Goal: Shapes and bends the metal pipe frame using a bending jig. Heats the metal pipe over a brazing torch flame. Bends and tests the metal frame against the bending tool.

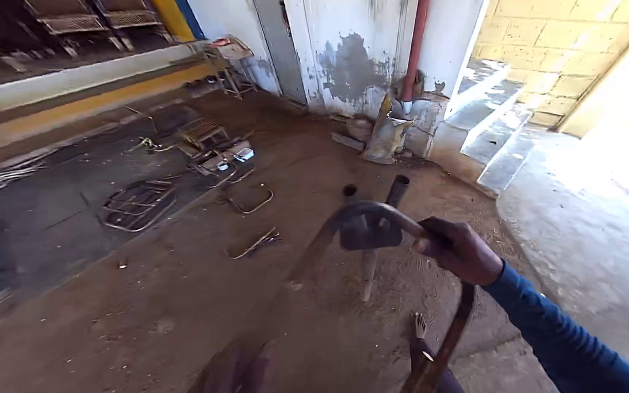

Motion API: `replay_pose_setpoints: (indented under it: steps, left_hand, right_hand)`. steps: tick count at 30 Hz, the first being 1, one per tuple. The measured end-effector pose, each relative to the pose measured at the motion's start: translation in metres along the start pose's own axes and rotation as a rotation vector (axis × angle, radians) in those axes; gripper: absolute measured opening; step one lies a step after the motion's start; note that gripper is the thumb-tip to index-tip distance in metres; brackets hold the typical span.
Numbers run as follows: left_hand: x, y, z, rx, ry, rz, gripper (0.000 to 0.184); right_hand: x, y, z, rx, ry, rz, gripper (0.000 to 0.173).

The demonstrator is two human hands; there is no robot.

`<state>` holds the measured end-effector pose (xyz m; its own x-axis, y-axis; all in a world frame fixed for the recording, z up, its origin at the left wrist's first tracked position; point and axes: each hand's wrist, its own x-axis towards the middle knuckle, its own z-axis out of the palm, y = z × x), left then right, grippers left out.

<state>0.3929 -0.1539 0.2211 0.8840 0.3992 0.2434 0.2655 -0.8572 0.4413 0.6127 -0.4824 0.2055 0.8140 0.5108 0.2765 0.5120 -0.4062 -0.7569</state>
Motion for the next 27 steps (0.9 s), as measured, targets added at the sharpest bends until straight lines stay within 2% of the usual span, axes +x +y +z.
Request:
replay_pose_setpoints:
  steps: [3,6,9,11,13,17,21,24,27]
  left_hand:
    - [0.040,0.051,0.071,-0.046,0.043,0.059,0.056]
    - [0.065,0.076,0.120,-0.007,0.067,0.065,0.054]
    - [0.070,0.077,0.155,0.041,0.039,-0.011,0.059]
    - [0.062,0.066,0.173,0.053,-0.041,-0.069,0.061]
    - [0.055,0.054,0.189,0.064,-0.104,-0.098,0.062]
    - [0.053,0.050,0.197,0.074,-0.100,-0.094,0.064]
    - [0.052,0.048,0.192,0.104,-0.106,-0.066,0.057]
    - [0.050,0.041,0.195,0.127,-0.057,-0.001,0.056]
    - [0.042,0.035,0.198,0.158,-0.030,0.050,0.064]
  right_hand:
    - [0.046,0.056,-0.060,-0.169,0.061,-0.074,0.044]
    - [0.088,0.112,-0.085,-0.250,0.028,-0.018,0.054]
    - [0.106,0.157,-0.079,-0.220,-0.181,0.102,0.057]
    - [0.097,0.184,-0.058,-0.161,-0.327,0.236,0.058]
    - [0.077,0.203,-0.036,-0.160,-0.357,0.347,0.063]
    - [0.057,0.194,-0.022,-0.299,-0.240,0.432,0.069]
    - [0.034,0.168,0.001,-0.422,-0.082,0.484,0.071]
    - [0.016,0.153,0.026,-0.390,0.033,0.537,0.068]
    - [-0.007,0.132,0.052,-0.338,0.106,0.594,0.059]
